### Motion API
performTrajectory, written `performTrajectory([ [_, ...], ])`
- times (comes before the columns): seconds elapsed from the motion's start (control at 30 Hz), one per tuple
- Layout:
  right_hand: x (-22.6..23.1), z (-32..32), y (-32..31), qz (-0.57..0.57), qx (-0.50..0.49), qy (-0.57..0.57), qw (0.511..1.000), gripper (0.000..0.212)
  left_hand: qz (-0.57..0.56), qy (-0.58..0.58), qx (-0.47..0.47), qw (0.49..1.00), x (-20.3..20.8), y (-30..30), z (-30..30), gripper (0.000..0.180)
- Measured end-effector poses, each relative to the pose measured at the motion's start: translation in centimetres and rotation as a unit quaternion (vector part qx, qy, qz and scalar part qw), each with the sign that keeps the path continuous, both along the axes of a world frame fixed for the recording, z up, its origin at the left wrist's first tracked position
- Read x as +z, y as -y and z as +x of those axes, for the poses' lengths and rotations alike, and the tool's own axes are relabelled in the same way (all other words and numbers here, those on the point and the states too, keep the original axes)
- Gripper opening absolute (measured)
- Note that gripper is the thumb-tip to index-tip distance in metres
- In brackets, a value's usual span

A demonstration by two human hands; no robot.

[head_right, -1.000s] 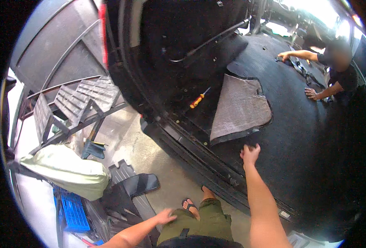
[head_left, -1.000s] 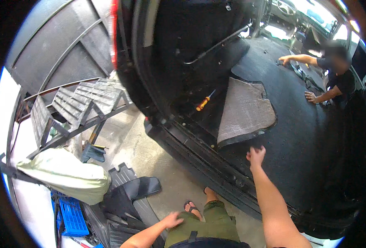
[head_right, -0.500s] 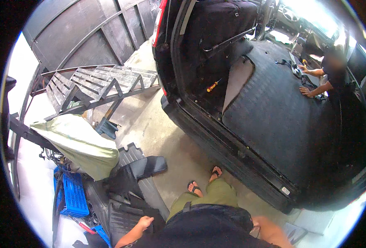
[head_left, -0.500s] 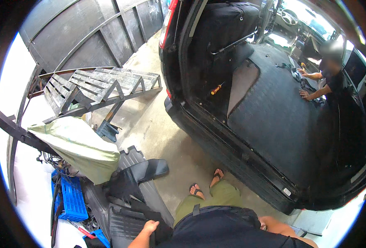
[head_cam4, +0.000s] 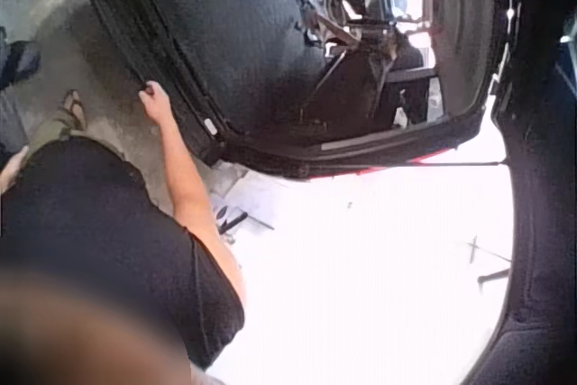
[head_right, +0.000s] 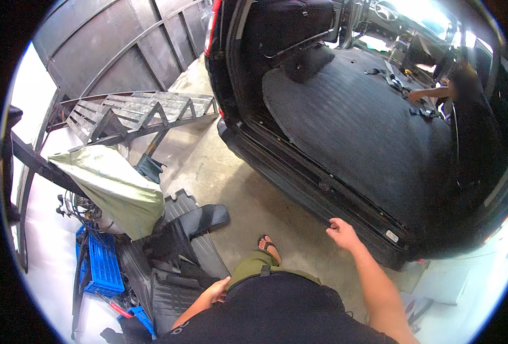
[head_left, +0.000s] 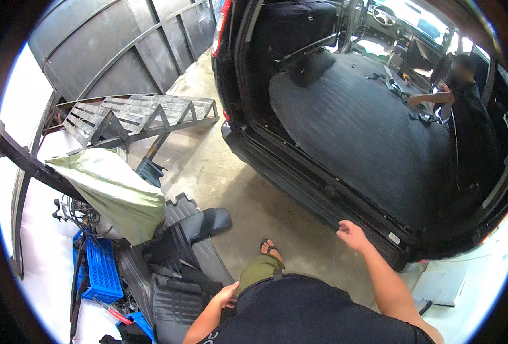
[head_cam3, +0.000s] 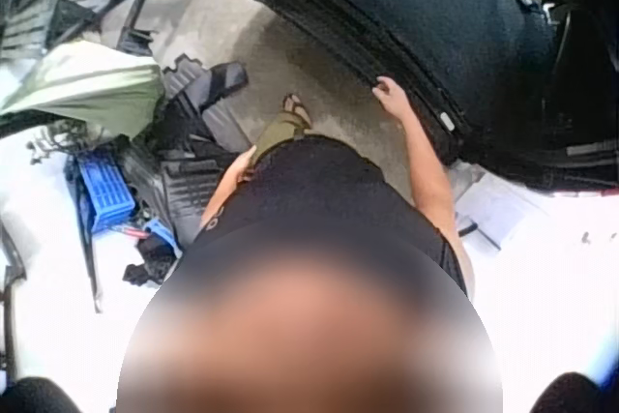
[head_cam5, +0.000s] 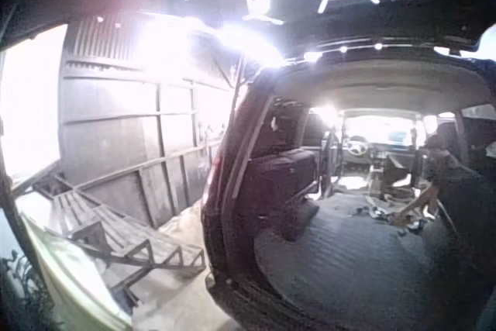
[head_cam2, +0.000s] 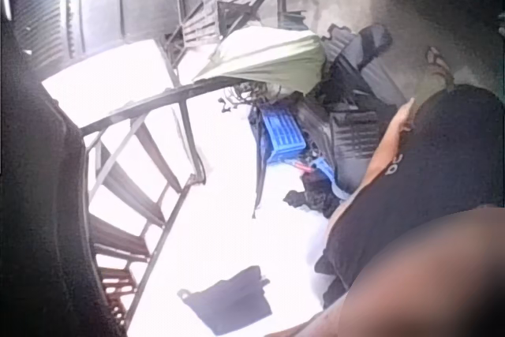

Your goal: The person uses a screwdriver to pry and remove a plastic trim piece from the car's trunk area, then removes a car seat and places it on the floor. Finally, the person lifts the trunk carpet to expose the metal floor.

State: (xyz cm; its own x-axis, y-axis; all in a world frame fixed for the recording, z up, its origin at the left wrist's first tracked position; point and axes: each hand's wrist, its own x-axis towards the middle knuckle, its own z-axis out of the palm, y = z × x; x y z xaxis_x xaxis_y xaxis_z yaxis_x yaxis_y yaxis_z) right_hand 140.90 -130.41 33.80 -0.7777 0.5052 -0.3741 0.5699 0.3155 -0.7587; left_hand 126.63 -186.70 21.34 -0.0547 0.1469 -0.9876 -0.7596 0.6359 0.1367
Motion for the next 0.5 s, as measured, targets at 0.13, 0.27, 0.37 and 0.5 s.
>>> performTrajectory([
  [0.13, -4.7, 11.7, 4.3, -0.03, -0.033, -0.008, 0.999, 0.052, -0.058, -0.027, -0.119, 0.991, 1.1, 5.1, 4.7, 0.078],
  [0.27, -14.0, 32.4, 9.9, 0.011, -0.115, 0.226, 0.967, 0.05, -0.03, -0.057, -0.274, 0.96, 2.4, 8.9, 7.2, 0.064],
  [0.37, -18.2, 48.6, 16.1, 0.15, 0.151, 0.42, 0.882, 0.027, -0.085, -0.107, -0.286, 0.949, 3.6, 9.8, 7.9, 0.058],
  [0.5, -17.5, 58.1, 20.9, -0.114, -0.046, 0.487, 0.865, 0.031, -0.06, -0.176, -0.219, 0.958, 4.3, 8.2, 7.2, 0.055],
])
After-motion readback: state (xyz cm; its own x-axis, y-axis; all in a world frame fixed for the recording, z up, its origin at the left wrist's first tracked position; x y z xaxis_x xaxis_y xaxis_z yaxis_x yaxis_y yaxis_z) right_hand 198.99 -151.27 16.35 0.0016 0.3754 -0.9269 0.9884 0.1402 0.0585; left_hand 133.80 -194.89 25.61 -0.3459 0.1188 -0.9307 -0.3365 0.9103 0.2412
